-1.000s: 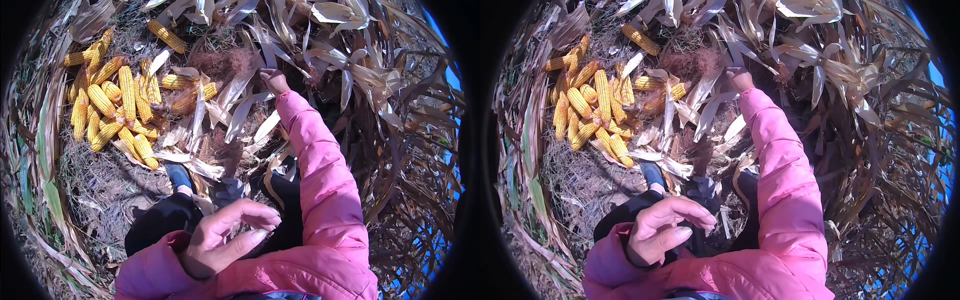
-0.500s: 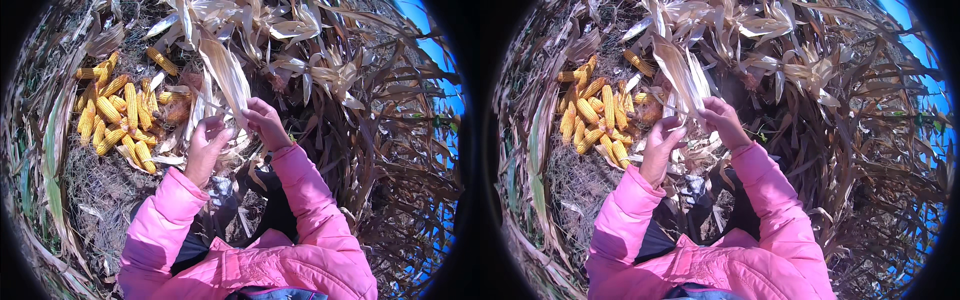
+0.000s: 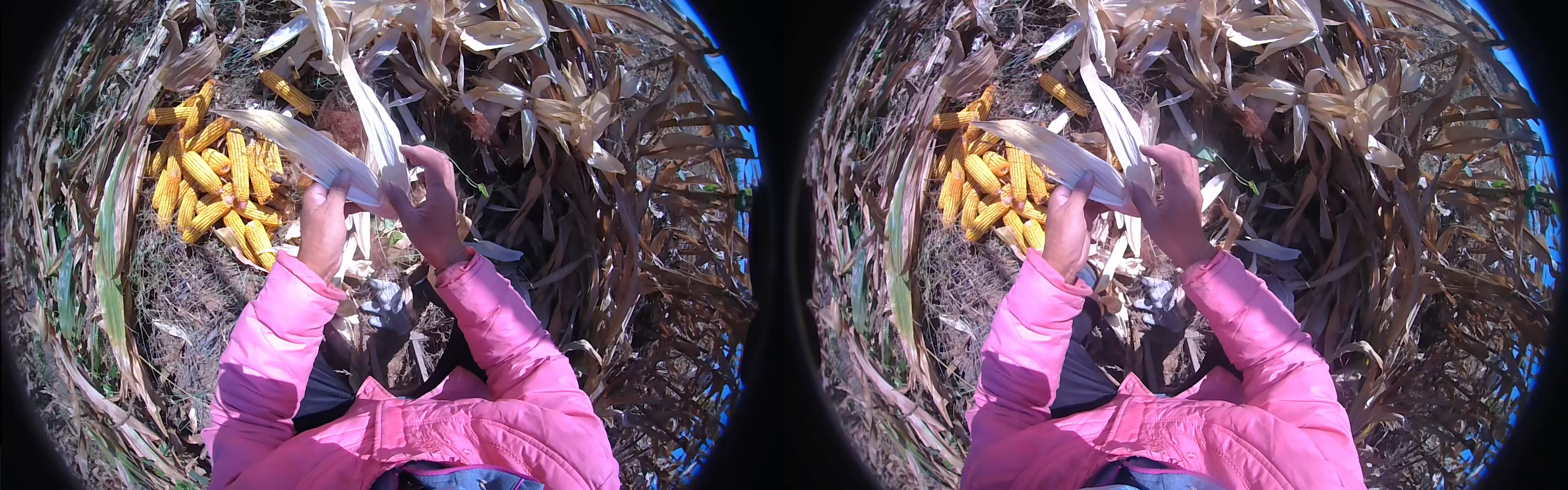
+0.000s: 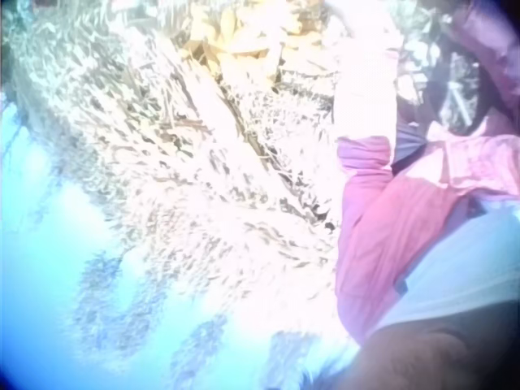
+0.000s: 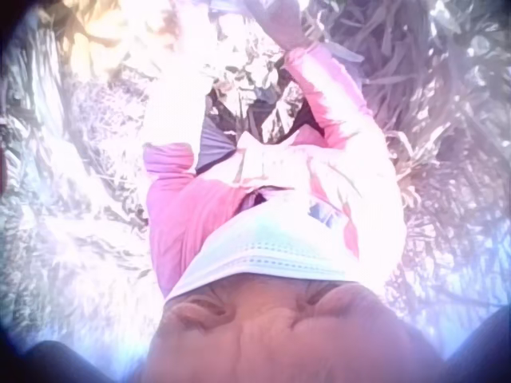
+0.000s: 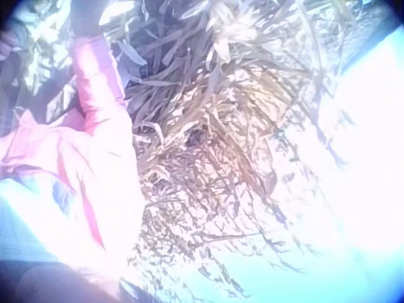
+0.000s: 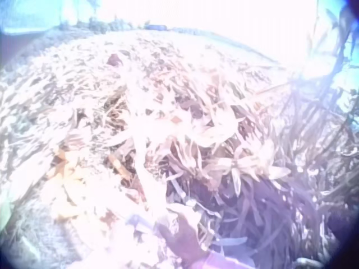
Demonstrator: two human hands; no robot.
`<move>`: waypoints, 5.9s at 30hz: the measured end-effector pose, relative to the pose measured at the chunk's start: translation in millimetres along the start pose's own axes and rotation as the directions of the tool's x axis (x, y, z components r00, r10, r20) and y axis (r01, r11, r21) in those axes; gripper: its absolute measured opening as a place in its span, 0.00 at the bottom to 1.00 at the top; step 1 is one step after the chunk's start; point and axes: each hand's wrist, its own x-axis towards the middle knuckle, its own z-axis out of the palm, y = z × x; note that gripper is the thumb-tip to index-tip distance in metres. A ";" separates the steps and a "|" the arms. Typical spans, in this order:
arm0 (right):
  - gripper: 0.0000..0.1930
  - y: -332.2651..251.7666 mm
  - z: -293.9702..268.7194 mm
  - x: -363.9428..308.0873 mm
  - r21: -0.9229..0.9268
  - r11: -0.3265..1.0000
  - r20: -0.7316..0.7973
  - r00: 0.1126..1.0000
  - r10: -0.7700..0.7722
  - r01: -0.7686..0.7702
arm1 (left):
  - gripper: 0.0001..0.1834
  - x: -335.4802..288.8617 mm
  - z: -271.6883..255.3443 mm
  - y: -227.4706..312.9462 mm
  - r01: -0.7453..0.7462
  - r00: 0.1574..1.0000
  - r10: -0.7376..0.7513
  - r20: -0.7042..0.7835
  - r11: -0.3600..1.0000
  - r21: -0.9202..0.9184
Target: The person sits on the ground in a cornfield and shucks corn cobs by hand, peeling back the husks and removing silk. Shucked cobs are placed in a growing pile to the left.
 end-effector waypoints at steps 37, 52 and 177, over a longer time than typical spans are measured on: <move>0.30 -14.6 27.9 -17.7 0.670 0.307 0.625 0.737 0.257 -0.676 | 0.09 -2.6 6.7 9.7 -0.105 0.985 0.103 -0.139 0.994 -0.007; 0.16 -5.9 15.8 -11.8 0.599 0.162 0.667 0.601 0.441 -0.784 | 0.15 7.7 -20.3 -2.9 0.068 0.996 -0.071 -0.049 0.996 -0.062; 0.28 5.1 77.5 37.2 -0.234 0.883 0.401 0.868 -0.293 0.406 | 0.23 -57.0 -25.7 44.1 -0.086 0.970 0.076 -0.230 0.996 -0.036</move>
